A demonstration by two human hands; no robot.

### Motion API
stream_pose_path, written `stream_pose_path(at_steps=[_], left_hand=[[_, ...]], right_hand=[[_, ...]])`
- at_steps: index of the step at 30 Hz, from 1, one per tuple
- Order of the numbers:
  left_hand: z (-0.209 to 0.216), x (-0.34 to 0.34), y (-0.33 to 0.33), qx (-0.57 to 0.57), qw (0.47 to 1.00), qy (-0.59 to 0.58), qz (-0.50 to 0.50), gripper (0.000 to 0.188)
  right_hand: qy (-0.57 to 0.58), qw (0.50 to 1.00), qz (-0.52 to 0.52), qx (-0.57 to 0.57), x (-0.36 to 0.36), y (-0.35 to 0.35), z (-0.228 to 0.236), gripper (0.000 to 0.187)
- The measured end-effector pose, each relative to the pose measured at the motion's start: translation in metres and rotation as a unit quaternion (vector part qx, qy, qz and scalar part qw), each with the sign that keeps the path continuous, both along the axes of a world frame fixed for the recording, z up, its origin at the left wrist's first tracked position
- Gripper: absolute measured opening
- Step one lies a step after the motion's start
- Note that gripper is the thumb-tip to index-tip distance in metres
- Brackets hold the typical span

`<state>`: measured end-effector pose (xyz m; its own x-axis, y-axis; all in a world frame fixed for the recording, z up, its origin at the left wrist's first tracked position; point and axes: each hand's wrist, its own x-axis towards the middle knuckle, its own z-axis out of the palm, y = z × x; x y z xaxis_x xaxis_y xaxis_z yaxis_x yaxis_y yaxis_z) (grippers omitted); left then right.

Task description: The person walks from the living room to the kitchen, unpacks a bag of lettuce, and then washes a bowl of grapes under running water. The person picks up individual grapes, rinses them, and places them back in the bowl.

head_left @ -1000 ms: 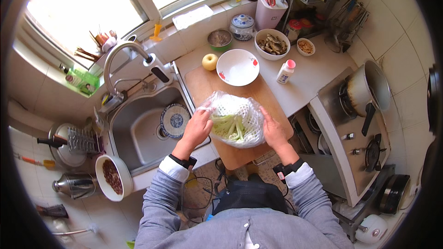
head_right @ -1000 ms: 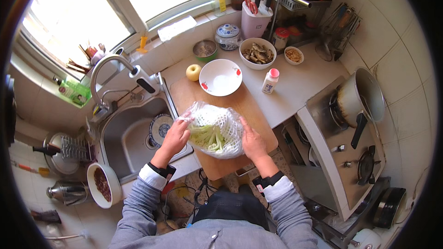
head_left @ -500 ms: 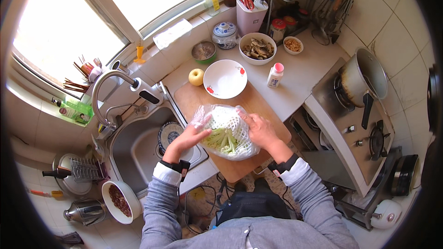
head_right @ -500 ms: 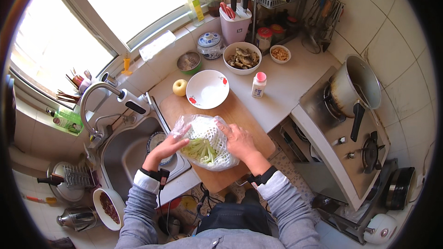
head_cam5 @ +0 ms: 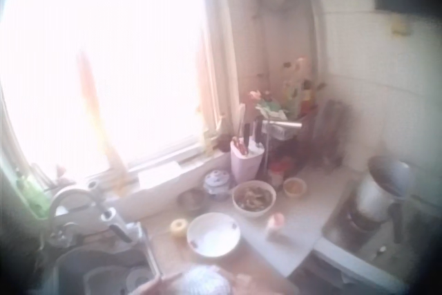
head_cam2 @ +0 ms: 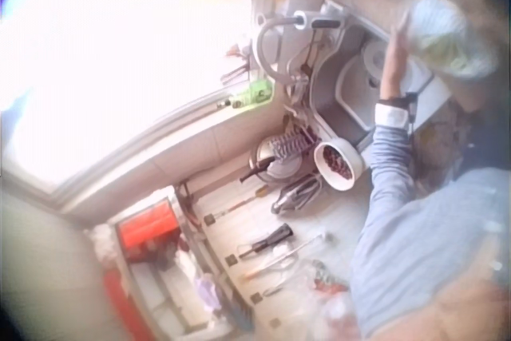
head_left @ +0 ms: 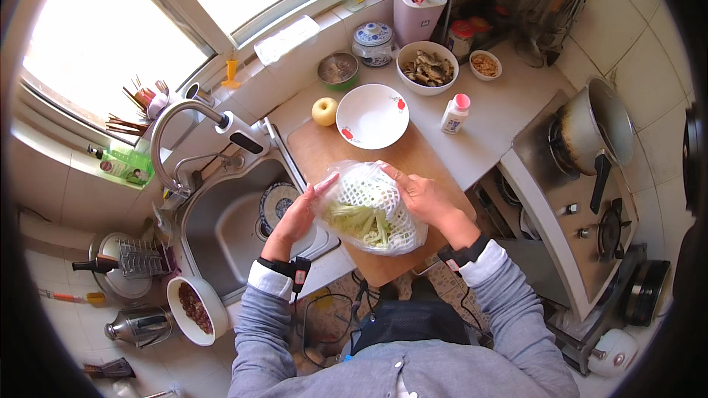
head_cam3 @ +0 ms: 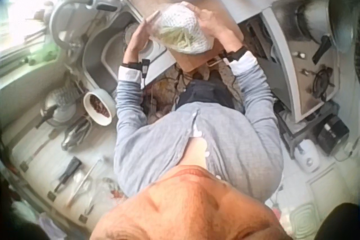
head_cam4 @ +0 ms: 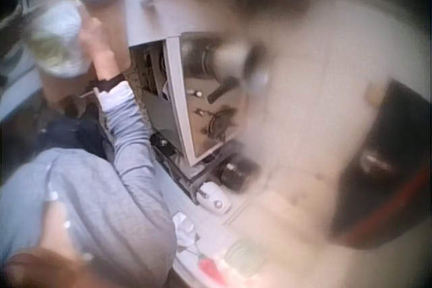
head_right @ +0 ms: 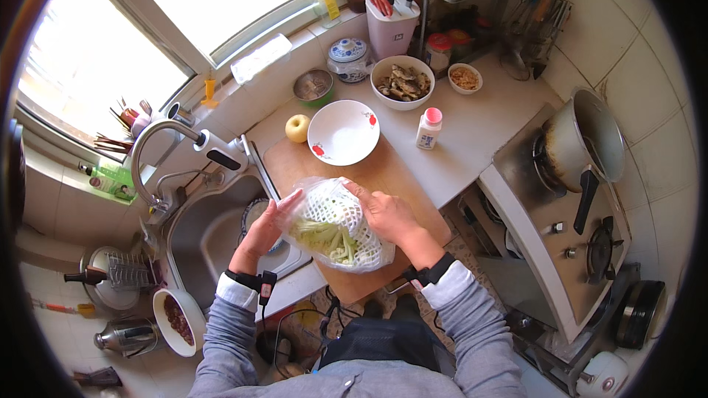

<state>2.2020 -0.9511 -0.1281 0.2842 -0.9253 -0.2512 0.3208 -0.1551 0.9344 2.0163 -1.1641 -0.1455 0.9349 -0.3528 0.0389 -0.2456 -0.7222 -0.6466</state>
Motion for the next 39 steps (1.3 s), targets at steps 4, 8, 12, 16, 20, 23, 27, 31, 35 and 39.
stream_pose_path(at_steps=[4, 8, 12, 16, 20, 23, 27, 31, 35, 39], left_hand=[[0.015, -0.004, 0.007, -0.005, 0.996, -0.085, 0.027, 0.059], [0.013, -0.004, 0.009, 0.059, 0.986, -0.038, 0.150, 0.048], [-0.005, 0.009, 0.003, 0.117, 0.965, 0.130, 0.197, 0.037], [-0.008, 0.029, 0.009, 0.059, 0.916, 0.353, 0.183, 0.023], [0.000, 0.025, 0.019, 0.033, 0.965, 0.189, 0.176, 0.033], [0.006, 0.020, 0.020, -0.031, 0.957, 0.208, 0.200, 0.041], [-0.002, 0.030, 0.002, -0.072, 0.932, 0.291, 0.205, 0.046], [-0.024, 0.040, -0.016, 0.006, 0.957, 0.248, 0.148, 0.050], [-0.054, 0.046, -0.019, 0.071, 0.974, 0.207, 0.060, 0.055], [-0.071, 0.052, -0.013, -0.023, 0.754, 0.653, 0.068, 0.040]], right_hand=[[-0.018, 1.000, -0.007, 0.017, -0.002, -0.001, -0.007, 0.043], [0.001, 1.000, 0.016, 0.027, -0.002, -0.002, -0.008, 0.038], [0.015, 0.999, 0.033, 0.041, 0.001, -0.006, -0.004, 0.038], [0.044, 0.997, 0.057, 0.030, 0.004, -0.010, -0.002, 0.047], [0.065, 0.995, 0.066, 0.029, 0.006, -0.011, 0.000, 0.059], [0.062, 0.995, 0.073, 0.037, 0.008, -0.011, 0.003, 0.064], [0.096, 0.991, 0.081, 0.047, 0.012, -0.013, 0.003, 0.069], [0.141, 0.983, 0.079, 0.089, 0.013, -0.017, -0.014, 0.076], [0.067, 0.958, 0.027, 0.276, 0.013, -0.024, -0.051, 0.065], [0.029, 0.853, -0.009, 0.522, 0.022, -0.016, -0.085, 0.047]])
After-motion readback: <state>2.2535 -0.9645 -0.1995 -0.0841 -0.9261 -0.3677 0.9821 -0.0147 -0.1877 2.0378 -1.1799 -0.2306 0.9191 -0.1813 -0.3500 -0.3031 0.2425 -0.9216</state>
